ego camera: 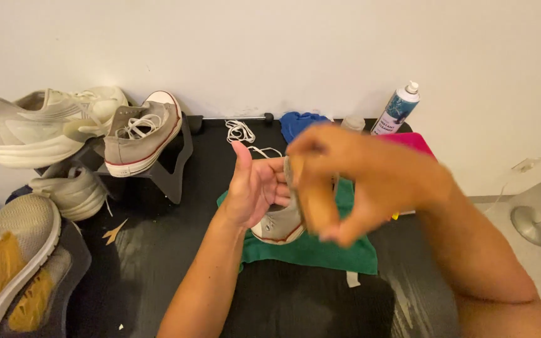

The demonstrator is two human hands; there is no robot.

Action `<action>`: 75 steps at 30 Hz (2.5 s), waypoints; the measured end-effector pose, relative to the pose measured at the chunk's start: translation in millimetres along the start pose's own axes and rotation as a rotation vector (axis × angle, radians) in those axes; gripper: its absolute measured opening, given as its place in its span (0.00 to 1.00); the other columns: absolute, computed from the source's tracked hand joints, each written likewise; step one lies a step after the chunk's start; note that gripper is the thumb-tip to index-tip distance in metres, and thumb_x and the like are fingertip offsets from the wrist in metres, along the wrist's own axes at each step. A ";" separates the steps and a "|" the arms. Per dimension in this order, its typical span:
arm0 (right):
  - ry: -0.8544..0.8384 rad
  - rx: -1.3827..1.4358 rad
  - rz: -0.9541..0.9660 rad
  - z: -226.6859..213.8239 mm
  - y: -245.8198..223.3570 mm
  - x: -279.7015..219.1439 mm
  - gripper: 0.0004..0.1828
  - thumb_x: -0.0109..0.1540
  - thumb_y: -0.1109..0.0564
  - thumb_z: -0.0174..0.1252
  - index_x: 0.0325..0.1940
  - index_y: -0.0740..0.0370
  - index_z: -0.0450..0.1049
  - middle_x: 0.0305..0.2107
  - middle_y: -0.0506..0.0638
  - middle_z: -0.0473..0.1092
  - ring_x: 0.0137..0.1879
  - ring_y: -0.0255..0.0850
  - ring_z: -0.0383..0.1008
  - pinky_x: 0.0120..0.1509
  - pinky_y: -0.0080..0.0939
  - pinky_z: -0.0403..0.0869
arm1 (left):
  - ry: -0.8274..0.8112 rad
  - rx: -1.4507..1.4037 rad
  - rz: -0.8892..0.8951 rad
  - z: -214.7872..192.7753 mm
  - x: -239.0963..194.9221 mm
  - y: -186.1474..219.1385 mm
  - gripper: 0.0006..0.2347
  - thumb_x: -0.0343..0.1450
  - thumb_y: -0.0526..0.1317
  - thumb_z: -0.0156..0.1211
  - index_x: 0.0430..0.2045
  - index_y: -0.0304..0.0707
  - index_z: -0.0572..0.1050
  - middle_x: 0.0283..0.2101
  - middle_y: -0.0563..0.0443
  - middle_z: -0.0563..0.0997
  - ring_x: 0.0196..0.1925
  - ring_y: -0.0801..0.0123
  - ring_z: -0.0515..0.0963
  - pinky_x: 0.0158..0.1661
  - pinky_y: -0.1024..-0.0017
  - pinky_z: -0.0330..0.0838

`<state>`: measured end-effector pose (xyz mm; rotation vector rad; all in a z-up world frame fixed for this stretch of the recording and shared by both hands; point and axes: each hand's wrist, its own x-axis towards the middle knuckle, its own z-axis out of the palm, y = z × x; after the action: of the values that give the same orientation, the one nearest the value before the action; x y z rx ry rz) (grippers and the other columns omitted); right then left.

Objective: The person scrubs a white canvas sneaker with a wooden-handled brush, focusing on the toe cap, sides, and heel. They rotate the shoe to clean different areas and briefly dip the brush into a pink container of liquid before continuing to scrub the shoe's exterior.

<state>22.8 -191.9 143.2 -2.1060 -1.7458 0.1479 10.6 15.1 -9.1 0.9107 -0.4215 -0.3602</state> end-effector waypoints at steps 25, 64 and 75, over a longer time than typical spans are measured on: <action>0.114 -0.716 -0.002 83.7 -5.1 -21.8 0.34 0.40 0.39 0.75 0.46 0.51 0.76 0.64 0.60 0.67 0.62 0.53 0.69 0.53 0.59 0.65 | 0.065 -0.223 0.092 -0.6 10.1 7.5 0.55 0.58 0.77 0.23 0.60 0.17 0.68 0.56 0.23 0.77 0.56 0.36 0.80 0.50 0.50 0.77; 0.750 -0.688 -0.012 192.5 72.0 -23.4 0.23 0.59 0.38 0.69 0.50 0.51 0.80 0.63 0.62 0.68 0.68 0.57 0.68 0.63 0.55 0.62 | -0.107 0.283 0.046 -52.3 -5.6 28.9 0.41 0.65 0.77 0.29 0.61 0.48 0.68 0.52 0.39 0.82 0.48 0.58 0.86 0.41 0.59 0.82; 0.707 -0.655 -0.024 156.9 79.0 -12.5 0.28 0.50 0.43 0.78 0.51 0.51 0.80 0.60 0.62 0.69 0.66 0.58 0.70 0.64 0.55 0.64 | -0.018 0.234 0.086 -50.4 0.5 26.4 0.27 0.71 0.70 0.41 0.49 0.51 0.68 0.53 0.35 0.81 0.53 0.50 0.84 0.45 0.49 0.81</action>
<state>41.2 -178.2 -31.4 -2.1259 -1.4648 -1.1710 39.2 63.9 -14.8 1.1139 -0.5253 -0.2437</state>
